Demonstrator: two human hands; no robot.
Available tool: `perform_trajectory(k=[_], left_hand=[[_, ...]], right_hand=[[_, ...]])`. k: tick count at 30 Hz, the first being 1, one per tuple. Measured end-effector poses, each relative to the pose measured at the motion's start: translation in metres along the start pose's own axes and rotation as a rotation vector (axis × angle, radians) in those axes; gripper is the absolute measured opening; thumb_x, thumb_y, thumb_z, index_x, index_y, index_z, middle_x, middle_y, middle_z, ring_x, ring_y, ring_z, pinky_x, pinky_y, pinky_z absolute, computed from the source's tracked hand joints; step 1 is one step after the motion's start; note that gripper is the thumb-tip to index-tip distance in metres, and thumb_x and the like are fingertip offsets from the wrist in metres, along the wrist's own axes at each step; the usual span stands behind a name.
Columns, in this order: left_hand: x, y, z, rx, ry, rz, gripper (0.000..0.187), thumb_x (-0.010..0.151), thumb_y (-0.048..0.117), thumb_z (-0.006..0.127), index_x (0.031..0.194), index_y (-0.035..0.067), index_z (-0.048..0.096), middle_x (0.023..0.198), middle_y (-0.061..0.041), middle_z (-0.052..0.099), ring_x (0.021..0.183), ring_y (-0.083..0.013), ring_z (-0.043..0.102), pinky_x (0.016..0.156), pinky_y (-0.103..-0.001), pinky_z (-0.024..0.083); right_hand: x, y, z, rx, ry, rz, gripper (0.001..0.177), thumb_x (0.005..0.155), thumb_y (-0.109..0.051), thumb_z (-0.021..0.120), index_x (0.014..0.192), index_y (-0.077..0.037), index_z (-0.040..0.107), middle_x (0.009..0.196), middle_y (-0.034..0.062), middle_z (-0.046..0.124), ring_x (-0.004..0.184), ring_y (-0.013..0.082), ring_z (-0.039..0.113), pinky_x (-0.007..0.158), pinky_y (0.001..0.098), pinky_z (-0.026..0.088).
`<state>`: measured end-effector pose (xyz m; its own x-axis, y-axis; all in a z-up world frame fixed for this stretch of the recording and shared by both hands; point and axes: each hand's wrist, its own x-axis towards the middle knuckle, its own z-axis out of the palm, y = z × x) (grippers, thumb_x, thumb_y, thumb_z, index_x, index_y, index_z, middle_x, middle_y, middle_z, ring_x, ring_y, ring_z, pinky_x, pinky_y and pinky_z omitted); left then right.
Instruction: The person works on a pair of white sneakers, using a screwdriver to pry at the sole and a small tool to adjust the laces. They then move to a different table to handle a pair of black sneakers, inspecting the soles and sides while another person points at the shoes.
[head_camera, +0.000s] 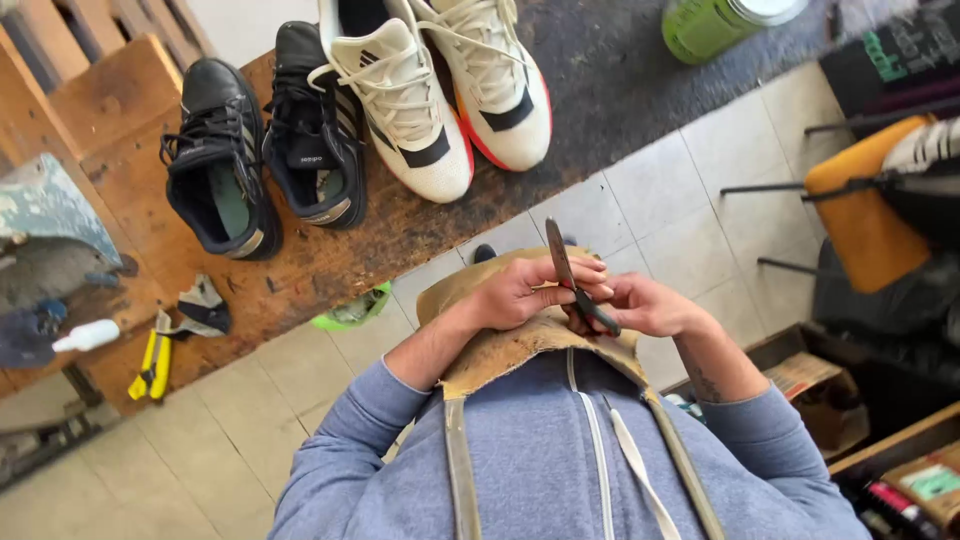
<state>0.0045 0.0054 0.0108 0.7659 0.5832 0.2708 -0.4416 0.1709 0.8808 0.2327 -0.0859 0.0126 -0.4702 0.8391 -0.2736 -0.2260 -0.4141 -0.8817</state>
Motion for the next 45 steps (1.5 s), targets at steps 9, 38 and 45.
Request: perform_trajectory(k=[9,38,45], left_hand=[[0.01,0.028,-0.035,0.963,0.725,-0.169,0.025,0.094,0.016,0.078,0.118,0.018,0.077,0.109,0.0,0.077,0.098,-0.0195,0.074,0.092,-0.034,0.057],[0.039,0.046,-0.112,2.021,0.834,-0.142,0.005,0.097,0.028,0.076,0.097,0.023,0.074,0.085,0.009,0.065,0.063,-0.0082,0.067,0.057,-0.023,0.054],[0.037,0.047,-0.117,1.869,0.819,-0.134,0.011,0.107,0.026,0.06,0.101,0.019,0.065,0.089,0.004,0.059,0.067,-0.0159,0.07,0.061,-0.029,0.058]], right_hand=[[0.046,-0.058,-0.169,-1.052,0.083,-0.178,0.035,0.083,-0.015,0.083,0.115,-0.008,0.073,0.08,0.0064,0.076,0.078,0.025,0.074,0.076,0.0377,0.058],[0.152,-0.127,-0.134,-2.027,0.168,-0.709,0.03,0.079,-0.03,0.072,0.104,-0.016,0.065,0.079,-0.0012,0.058,0.069,0.0158,0.069,0.084,0.0292,0.054],[0.156,-0.125,-0.13,-2.051,0.148,-0.719,0.027,0.081,-0.029,0.073,0.103,-0.015,0.065,0.078,-0.0008,0.056,0.068,0.0162,0.068,0.083,0.0293,0.053]])
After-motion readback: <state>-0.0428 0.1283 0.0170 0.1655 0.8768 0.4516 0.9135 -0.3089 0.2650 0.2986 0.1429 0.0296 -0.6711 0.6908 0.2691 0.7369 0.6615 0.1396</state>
